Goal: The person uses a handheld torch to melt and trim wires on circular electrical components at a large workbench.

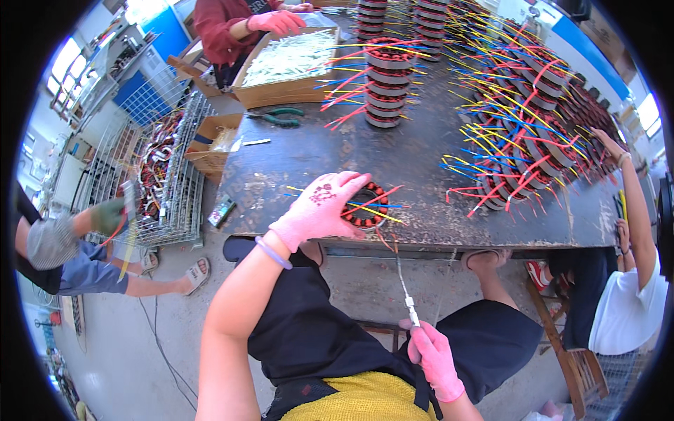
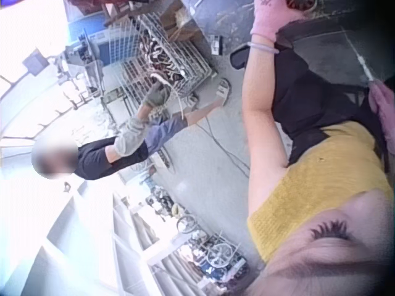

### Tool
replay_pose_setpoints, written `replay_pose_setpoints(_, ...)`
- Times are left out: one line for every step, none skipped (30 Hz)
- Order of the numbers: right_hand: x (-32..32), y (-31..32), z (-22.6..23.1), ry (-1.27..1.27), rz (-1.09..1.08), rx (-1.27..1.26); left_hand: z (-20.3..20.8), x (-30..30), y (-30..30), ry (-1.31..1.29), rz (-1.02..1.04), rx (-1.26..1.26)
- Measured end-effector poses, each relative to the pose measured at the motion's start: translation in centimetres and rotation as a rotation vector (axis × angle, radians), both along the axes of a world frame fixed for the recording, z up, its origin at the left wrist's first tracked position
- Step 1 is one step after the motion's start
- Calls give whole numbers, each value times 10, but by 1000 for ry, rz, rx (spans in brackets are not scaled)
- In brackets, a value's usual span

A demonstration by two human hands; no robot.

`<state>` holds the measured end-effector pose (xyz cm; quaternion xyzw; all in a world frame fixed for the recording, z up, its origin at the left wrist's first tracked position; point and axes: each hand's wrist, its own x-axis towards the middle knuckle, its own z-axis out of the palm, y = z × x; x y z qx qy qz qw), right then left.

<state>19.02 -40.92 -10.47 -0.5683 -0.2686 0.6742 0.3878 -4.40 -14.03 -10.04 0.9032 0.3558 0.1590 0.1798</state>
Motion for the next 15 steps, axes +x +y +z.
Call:
replay_pose_setpoints(0,0,1,-69,19,-5,0,0,0,-14,-4,2)
replay_pose_setpoints(-1,0,1,-59,14,0,-1,-1,0,-24,-7,-9)
replay_pose_setpoints(-1,0,0,-50,8,4,-1,-2,0,-17,-4,-6)
replay_pose_setpoints(-1,-1,1,-42,2,9,-1,-3,0,-12,-2,-1)
replay_pose_setpoints(-1,0,2,-73,10,12,-1,-4,0,-13,-3,-10)
replay_pose_setpoints(-2,0,3,-87,17,10,-1,-5,0,-14,-4,-20)
replay_pose_setpoints(-2,0,4,-105,23,7,-2,-5,0,-19,-8,-29)
replay_pose_setpoints(-2,0,5,-123,28,4,-3,-6,0,-15,-8,-18)
replay_pose_setpoints(-3,1,6,-121,27,-2,-3,-7,0,-11,-10,-6)
replay_pose_setpoints(-2,0,7,-122,25,-9,-4,-6,0,-9,-13,3)
replay_pose_setpoints(-2,0,7,-122,21,-17,-3,-5,1,-9,-14,-9)
replay_pose_setpoints(-2,0,6,-93,13,-5,-2,-5,3,-13,-19,-10)
replay_pose_setpoints(0,-1,4,-71,-2,2,-3,-2,4,-24,-30,-15)
replay_pose_setpoints(1,-3,2,-49,-19,10,-3,0,4,-35,-43,-20)
replay_pose_setpoints(1,-2,-1,-50,3,9,-1,-2,2,-9,-22,23)
